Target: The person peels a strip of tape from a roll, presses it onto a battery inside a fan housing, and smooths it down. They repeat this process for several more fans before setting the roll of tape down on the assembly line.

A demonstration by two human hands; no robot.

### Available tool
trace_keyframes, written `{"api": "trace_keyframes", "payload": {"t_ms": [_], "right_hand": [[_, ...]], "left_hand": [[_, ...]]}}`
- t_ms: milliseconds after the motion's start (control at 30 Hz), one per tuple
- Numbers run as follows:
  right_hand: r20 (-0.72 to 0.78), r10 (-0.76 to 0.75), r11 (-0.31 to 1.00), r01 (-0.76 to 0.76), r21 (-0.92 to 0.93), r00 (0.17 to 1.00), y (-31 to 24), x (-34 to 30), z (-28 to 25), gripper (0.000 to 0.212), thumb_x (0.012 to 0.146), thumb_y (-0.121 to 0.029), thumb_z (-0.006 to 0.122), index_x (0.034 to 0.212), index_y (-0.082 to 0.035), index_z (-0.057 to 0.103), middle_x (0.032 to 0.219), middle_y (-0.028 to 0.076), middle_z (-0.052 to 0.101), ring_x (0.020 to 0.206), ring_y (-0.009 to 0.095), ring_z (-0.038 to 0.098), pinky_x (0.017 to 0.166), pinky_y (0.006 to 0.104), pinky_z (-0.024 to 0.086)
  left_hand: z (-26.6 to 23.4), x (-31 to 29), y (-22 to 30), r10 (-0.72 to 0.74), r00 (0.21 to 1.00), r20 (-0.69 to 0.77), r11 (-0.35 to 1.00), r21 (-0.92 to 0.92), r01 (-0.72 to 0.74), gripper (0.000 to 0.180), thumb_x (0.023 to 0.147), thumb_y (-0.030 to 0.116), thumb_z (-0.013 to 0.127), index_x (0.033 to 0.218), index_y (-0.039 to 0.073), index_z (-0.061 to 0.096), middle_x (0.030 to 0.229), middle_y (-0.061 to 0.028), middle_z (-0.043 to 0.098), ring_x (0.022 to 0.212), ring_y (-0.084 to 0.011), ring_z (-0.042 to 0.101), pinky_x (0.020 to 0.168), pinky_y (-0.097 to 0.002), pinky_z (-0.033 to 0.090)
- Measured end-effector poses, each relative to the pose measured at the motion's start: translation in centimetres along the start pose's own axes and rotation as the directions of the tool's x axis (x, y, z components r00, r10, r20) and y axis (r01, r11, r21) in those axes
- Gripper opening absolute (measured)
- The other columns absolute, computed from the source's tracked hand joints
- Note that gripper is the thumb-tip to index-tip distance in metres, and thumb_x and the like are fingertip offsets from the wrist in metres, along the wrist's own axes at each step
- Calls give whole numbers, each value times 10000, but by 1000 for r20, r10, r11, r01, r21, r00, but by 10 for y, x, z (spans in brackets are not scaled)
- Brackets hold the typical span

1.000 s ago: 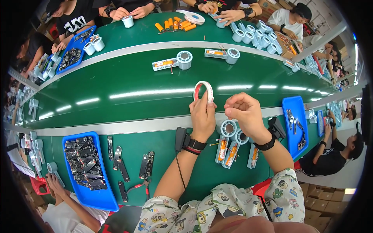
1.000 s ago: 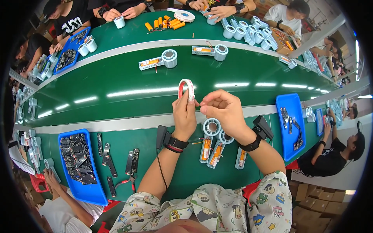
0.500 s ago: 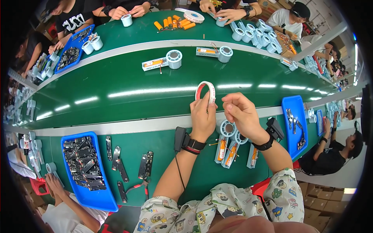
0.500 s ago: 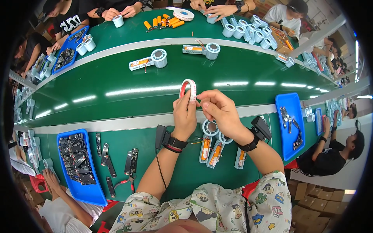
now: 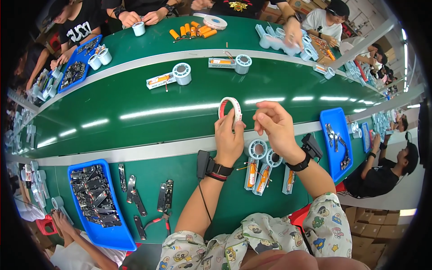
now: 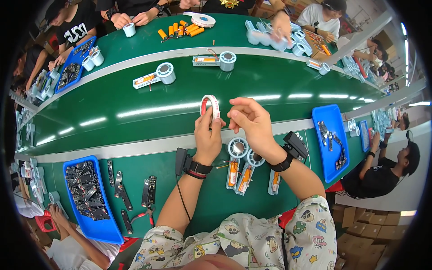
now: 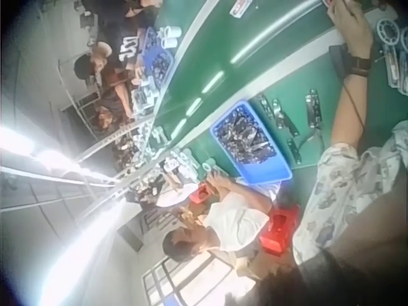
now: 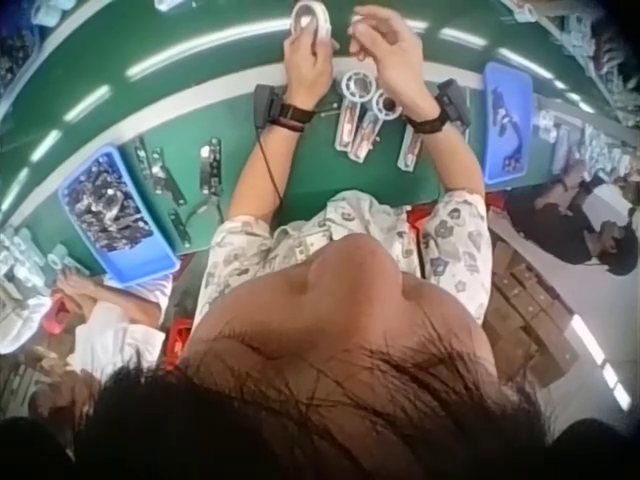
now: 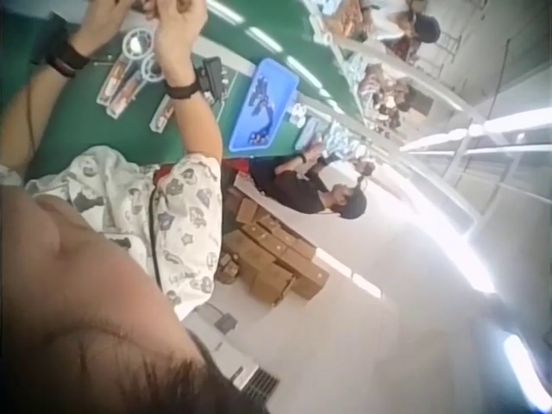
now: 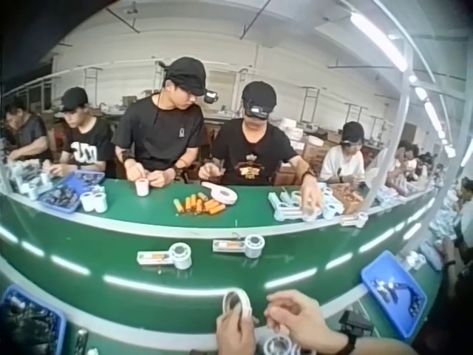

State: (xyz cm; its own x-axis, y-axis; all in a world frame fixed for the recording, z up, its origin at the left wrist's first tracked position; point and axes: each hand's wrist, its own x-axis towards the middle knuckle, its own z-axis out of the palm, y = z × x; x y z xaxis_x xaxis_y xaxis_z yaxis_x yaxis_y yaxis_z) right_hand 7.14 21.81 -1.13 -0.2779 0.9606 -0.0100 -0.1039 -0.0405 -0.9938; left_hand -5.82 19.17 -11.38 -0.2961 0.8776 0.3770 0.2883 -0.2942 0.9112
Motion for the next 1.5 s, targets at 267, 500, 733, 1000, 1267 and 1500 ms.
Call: {"api": "trace_keyframes", "payload": {"t_ms": [267,500,733,1000,1267,1500], "right_hand": [[260,-195,725,318,-611,946,12,1,-15,263,938,-47,630,1198,-13,607,982,111,635,774,221,632,655,321,512],[416,-357,388,538,-748,836,8,-3,-7,311,867,-46,674,1174,-22,626,1039,135,619,865,337,637,732,393,549],[389,-420,292,528,-798,820,20,-3,-14,366,819,-2,717,1176,-19,635,1045,138,630,869,317,657,721,375,558],[193,-345,622,377,-686,919,18,-2,-9,335,795,31,741,1117,-1,653,1020,117,627,853,224,653,688,307,570],[192,-385,608,405,-683,903,20,-2,-13,241,782,36,758,1000,7,659,1026,120,626,835,221,654,659,290,564],[339,-561,491,633,-598,755,23,3,-25,227,767,40,773,956,19,650,929,115,665,771,198,665,637,287,569]], "left_hand": [[4,-4,-1,-26,1000,-15,1000,9,26,381,977,207,543,1290,1,608,940,-109,718,965,-287,603,952,-391,403],[-2,0,6,-1,999,52,998,-55,4,388,989,228,516,1270,-18,620,1012,-142,703,934,-284,612,925,-387,388],[-3,0,8,140,986,95,988,-79,-133,413,981,214,474,1282,-39,598,969,-144,686,882,-270,621,932,-386,357],[-2,1,12,214,974,73,977,-11,-214,411,934,159,514,1293,-26,587,928,-113,665,836,-259,594,917,-398,357],[-5,1,15,229,967,110,963,120,-242,398,927,122,524,1288,-33,587,885,-82,642,817,-247,566,892,-396,368],[-3,2,18,226,971,74,972,40,-230,349,938,144,546,1238,-15,629,830,-78,635,754,-254,555,878,-394,371]]}}
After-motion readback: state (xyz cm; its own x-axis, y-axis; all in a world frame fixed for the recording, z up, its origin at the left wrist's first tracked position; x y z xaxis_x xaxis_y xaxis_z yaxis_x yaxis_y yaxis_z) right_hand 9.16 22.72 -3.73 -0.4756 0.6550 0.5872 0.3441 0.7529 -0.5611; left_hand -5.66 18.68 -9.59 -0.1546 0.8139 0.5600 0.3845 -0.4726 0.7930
